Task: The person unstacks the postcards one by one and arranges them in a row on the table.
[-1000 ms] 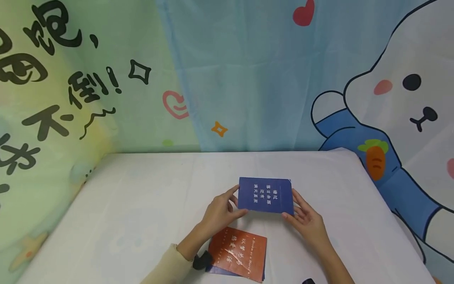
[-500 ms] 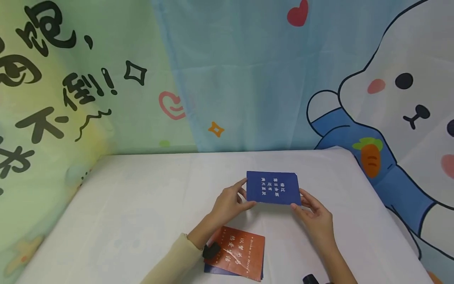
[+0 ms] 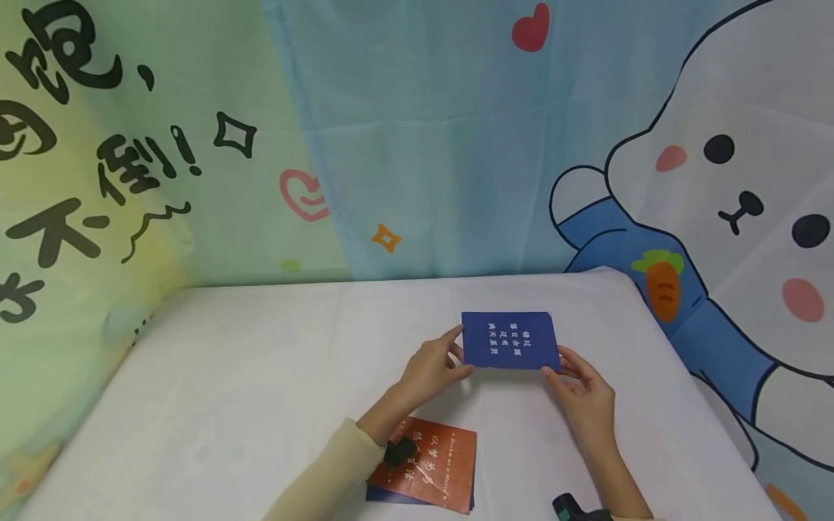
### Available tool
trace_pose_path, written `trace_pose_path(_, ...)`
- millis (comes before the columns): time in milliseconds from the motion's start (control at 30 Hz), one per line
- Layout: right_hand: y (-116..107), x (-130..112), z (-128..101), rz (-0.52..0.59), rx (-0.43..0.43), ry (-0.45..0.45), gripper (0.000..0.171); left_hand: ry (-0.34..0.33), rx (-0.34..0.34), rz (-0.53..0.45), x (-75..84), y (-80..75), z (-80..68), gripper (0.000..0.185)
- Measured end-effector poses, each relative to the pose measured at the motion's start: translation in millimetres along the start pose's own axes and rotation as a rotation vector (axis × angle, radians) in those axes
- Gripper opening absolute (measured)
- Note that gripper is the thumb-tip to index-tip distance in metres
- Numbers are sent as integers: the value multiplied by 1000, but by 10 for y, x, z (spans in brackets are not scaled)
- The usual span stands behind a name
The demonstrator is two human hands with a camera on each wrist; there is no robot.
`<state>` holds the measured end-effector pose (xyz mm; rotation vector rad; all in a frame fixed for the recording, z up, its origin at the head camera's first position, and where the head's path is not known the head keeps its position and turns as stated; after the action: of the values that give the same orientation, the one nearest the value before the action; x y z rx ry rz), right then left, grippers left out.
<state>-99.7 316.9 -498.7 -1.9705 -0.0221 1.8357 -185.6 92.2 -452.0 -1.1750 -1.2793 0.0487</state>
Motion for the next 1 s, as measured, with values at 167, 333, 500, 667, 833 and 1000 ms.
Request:
trace_pose_path(167,-14,61,34,-44,35,59,56,-43,-5,9,15,59,101,67)
trace_pose_path(333,15,129,38,-118,18,126,55,-117,-17,-19,-3,136,159,67)
trace_pose_path(500,32,187,14,-169,-45,122,52,-186,-54,-51,-62,229,169,65)
trace_pose_path(667,21,189,3,-260,-80,97,52,-174,-114,-29,-100,277,193,61)
trace_pose_path(833,-3,172,8,-328,-63,49,48,-167,-130,-24,-100,283,245,60)
trace_pose_path(1000,-36,173,5,-336,-35,51,44,-189,-155,-37,-62,293,270,61)
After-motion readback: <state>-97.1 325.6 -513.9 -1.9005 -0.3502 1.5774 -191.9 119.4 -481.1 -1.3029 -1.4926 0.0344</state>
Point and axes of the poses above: each hand's wrist, its own z-axis towards the middle knuckle, its own y-axis out of the palm, x = y × z, the point moved 1 cm from there along z, towards the middle knuckle, and after that the axes turned 15 degrees about -x, right-handed, at the moved point
